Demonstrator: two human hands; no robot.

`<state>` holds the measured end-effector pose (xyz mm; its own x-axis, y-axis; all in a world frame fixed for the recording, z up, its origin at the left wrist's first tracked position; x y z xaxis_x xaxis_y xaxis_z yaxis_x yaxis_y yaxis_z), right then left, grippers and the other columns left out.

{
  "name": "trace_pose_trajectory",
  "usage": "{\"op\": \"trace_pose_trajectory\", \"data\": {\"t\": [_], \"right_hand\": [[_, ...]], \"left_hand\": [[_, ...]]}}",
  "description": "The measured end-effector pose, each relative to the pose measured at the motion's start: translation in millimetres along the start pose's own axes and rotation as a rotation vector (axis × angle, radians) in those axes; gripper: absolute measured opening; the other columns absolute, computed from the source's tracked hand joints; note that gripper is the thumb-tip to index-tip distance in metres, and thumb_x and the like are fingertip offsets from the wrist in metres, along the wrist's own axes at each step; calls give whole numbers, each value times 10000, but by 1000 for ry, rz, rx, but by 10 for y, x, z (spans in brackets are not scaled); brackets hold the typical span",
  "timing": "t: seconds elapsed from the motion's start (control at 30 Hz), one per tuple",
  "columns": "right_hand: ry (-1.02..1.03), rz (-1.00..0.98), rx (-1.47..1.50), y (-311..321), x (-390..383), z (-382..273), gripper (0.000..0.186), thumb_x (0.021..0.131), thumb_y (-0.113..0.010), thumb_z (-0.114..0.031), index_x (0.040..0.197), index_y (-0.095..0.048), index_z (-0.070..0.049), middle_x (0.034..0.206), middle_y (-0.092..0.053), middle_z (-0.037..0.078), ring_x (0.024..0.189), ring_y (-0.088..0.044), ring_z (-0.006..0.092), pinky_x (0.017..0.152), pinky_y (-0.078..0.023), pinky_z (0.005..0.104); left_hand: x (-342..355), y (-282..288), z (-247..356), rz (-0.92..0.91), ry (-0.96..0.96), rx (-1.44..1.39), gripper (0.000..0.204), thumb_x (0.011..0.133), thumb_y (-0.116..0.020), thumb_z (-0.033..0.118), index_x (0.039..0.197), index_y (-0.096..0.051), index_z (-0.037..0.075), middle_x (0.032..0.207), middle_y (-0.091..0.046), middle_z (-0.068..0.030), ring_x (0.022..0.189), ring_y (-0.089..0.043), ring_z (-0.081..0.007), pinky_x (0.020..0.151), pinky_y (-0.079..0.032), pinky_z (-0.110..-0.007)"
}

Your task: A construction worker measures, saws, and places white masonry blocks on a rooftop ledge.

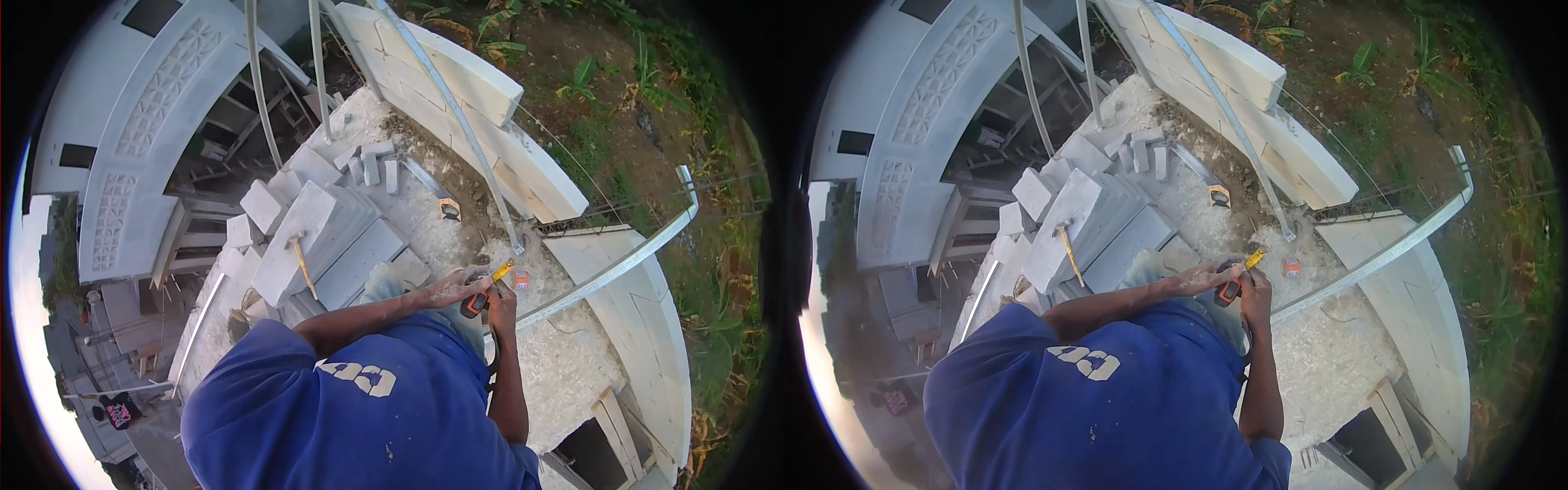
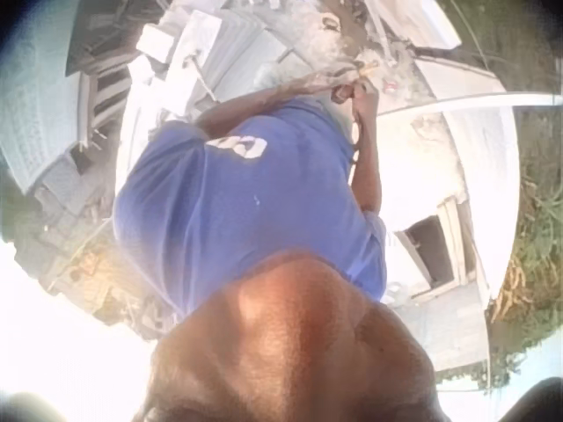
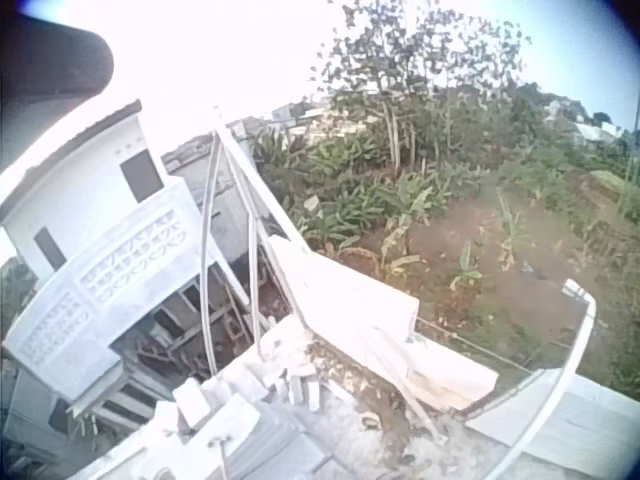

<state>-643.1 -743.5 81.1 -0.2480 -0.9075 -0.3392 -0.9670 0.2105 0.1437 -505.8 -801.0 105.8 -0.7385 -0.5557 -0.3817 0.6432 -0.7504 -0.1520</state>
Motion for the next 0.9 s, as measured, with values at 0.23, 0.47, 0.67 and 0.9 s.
{"op": "trace_pose_trajectory", "data": {"t": [0.23, 0.47, 0.67, 0.9], "right_hand": [[222, -376, -384, -927, 209, -378, 269, 953, -549, -191, 978, -663, 52, 868, -617, 131, 801, -602, 235, 741, -466, 367], [-354, -340, 147, -1720, 233, -94, 275, 948, -597, -234, 1051, -676, 8, 887, -620, 70, 800, -606, 172, 727, -502, 319], [-421, -216, 192, -1889, 366, -224, 353, 909, -659, -251, 1160, -625, -6, 966, -596, 71, 853, -567, 185, 751, -525, 340], [-519, -475, -38, -2418, -61, -40, 352, 894, -696, -280, 1107, -621, -10, 897, -602, 74, 738, -595, 182, 681, -525, 322]], "left_hand": [[-829, 500, -310, 245, 202, -99, 562, 944, -529, 514, 1203, -599, 20, 1138, -600, -176, 1029, -593, -238, 863, -465, -379], [-1720, 1019, -962, 419, 26, 283, 431, 935, -454, 439, 1058, -673, 88, 863, -616, -135, 865, -613, -319, 814, -473, -400], [-2649, 1251, -1027, 476, 264, 246, 423, 870, -504, 407, 1005, -690, 51, 915, -678, -185, 888, -643, -332, 804, -487, -421], [-3346, 1075, -1610, 616, 433, 22, 371, 883, -560, 348, 956, -701, 12, 837, -675, -149, 822, -668, -232, 766, -509, -352]]}}
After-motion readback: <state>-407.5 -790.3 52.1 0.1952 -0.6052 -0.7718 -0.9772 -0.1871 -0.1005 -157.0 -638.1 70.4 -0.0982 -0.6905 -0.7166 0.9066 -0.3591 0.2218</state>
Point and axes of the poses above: each hand's wrist, its own x-axis towards the middle knuckle, its own y-axis out of the back of the hand, z = x × y, the point moved 6 cm from there along x, towards the middle knuckle
